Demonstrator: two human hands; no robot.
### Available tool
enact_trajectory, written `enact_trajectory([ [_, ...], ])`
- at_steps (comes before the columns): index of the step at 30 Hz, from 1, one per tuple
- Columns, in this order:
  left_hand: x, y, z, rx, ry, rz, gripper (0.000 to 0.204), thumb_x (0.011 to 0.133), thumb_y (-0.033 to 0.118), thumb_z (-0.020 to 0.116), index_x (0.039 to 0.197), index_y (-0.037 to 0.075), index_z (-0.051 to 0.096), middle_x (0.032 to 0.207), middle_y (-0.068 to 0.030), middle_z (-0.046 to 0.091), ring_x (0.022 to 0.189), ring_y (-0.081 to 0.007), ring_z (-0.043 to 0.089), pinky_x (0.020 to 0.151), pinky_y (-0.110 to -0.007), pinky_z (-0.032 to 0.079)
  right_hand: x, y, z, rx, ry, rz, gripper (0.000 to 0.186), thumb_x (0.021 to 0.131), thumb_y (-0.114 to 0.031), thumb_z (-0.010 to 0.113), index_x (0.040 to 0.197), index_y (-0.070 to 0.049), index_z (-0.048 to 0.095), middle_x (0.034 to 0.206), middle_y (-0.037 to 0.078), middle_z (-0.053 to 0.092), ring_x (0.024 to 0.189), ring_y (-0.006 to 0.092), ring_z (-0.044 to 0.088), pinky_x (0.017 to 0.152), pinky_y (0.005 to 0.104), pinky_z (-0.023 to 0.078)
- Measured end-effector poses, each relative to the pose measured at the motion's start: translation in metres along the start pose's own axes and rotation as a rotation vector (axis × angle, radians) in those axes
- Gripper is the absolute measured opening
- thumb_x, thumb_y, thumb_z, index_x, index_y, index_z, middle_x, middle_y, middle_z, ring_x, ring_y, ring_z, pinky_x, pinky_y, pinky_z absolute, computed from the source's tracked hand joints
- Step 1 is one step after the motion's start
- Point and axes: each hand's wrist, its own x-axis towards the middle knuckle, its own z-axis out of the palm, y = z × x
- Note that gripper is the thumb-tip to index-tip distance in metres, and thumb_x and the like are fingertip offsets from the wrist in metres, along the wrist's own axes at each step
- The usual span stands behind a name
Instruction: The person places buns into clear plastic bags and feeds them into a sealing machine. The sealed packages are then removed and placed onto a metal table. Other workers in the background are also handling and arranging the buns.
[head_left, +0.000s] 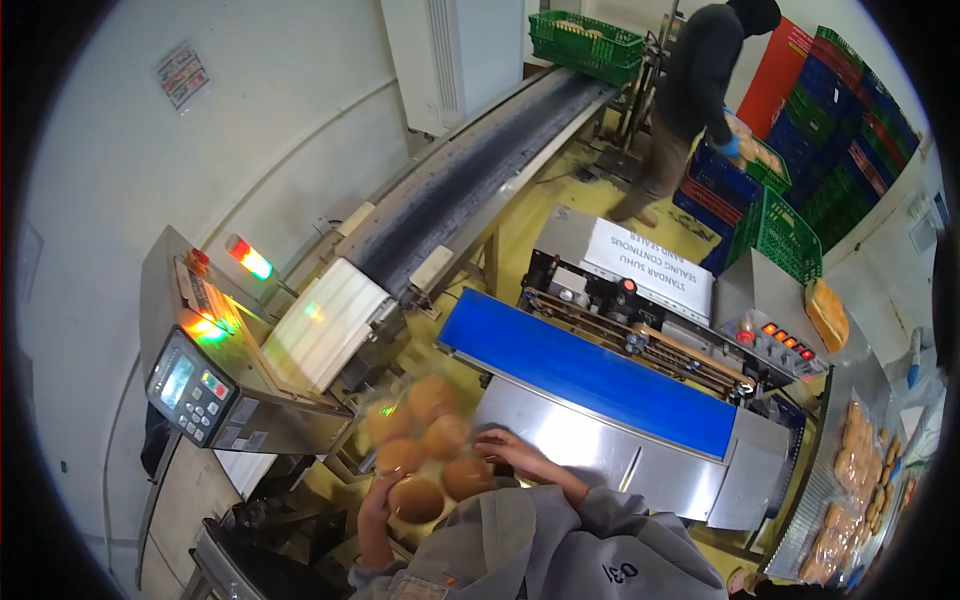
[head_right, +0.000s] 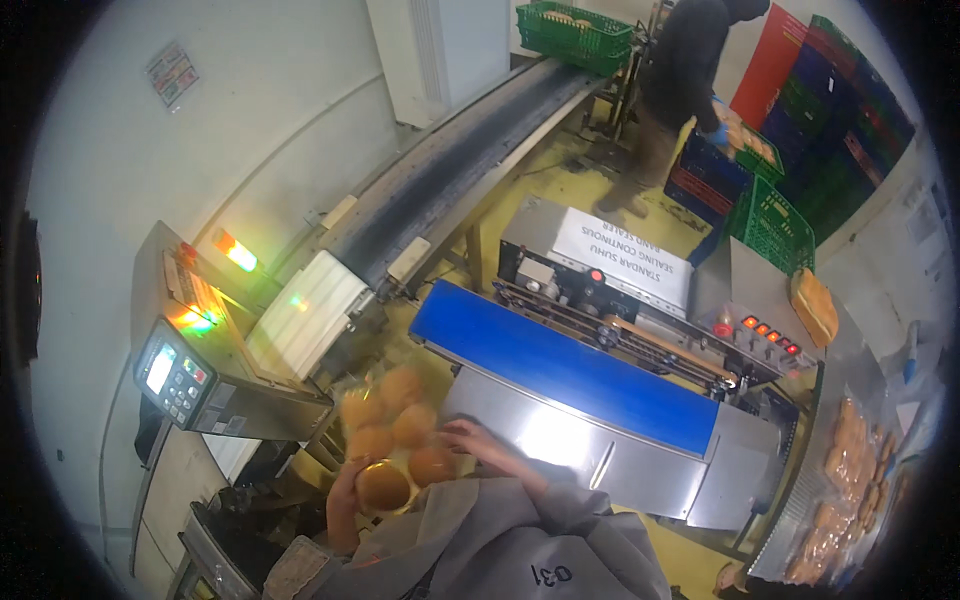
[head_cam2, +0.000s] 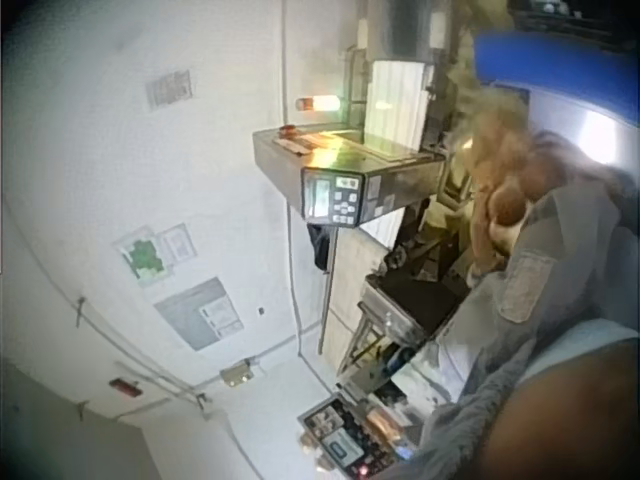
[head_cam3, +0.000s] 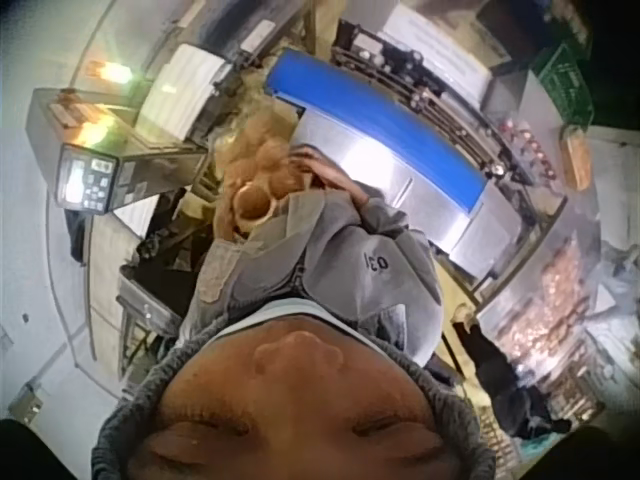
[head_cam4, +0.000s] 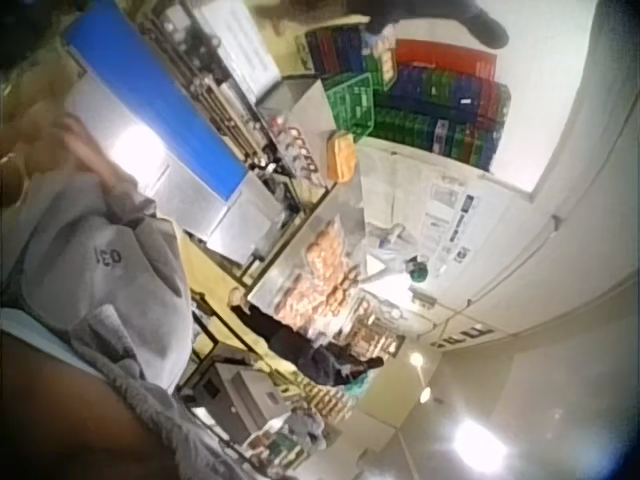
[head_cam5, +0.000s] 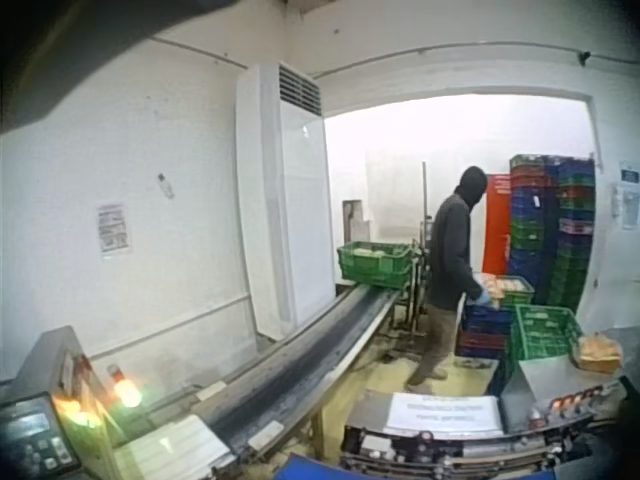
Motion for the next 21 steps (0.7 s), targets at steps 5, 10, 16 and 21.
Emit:
enact_trajectory([
  [5, -0.042, -0.010, -0.087, -0.337, 0.499, 0.240, 0.027, 0.081, 0.016, 0.055, 0.102, 0.000, 0.052, 0.094, -0.0076, 0.057, 0.086, -0.0154, 0.055, 0.074, -0.027, 0.045, -0.009, -0.024, -0.007, 0.144, -0.039, -0.061, 0.032, 0.084, -0.020, 0.052, 0.109, -0.002, 0.045, 0.103, 0.008, 0.055, 0.090, 0.0158, 0.055, 0.080, 0.0259, 0.043],
  [10, -0.034, 0.012, -0.135, -0.371, 0.760, 0.424, 0.024, 0.082, 0.017, 0.053, 0.099, 0.001, 0.052, 0.092, -0.0069, 0.057, 0.084, -0.0143, 0.054, 0.072, -0.027, 0.044, -0.025, -0.030, -0.017, 0.146, 0.013, -0.118, 0.031, 0.085, -0.022, 0.052, 0.108, -0.003, 0.046, 0.102, 0.007, 0.055, 0.087, 0.0151, 0.055, 0.079, 0.0258, 0.043],
  [16, 0.016, 0.045, -0.111, -0.268, 0.724, 0.441, 0.021, 0.083, 0.019, 0.051, 0.096, 0.003, 0.052, 0.089, -0.0060, 0.056, 0.081, -0.0130, 0.054, 0.070, -0.027, 0.043, -0.049, -0.021, -0.031, 0.104, -0.067, -0.170, 0.029, 0.087, -0.025, 0.048, 0.108, -0.006, 0.047, 0.101, 0.006, 0.055, 0.086, 0.0150, 0.055, 0.078, 0.0256, 0.042],
  [21, 0.052, 0.033, -0.017, -0.141, 0.432, 0.237, 0.019, 0.084, 0.020, 0.049, 0.093, 0.004, 0.052, 0.087, -0.0053, 0.056, 0.078, -0.0119, 0.053, 0.068, -0.026, 0.042, -0.096, -0.011, -0.065, 0.184, 0.106, -0.256, 0.026, 0.087, -0.023, 0.047, 0.106, -0.007, 0.048, 0.102, 0.005, 0.054, 0.088, 0.0147, 0.055, 0.079, 0.0259, 0.042],
])
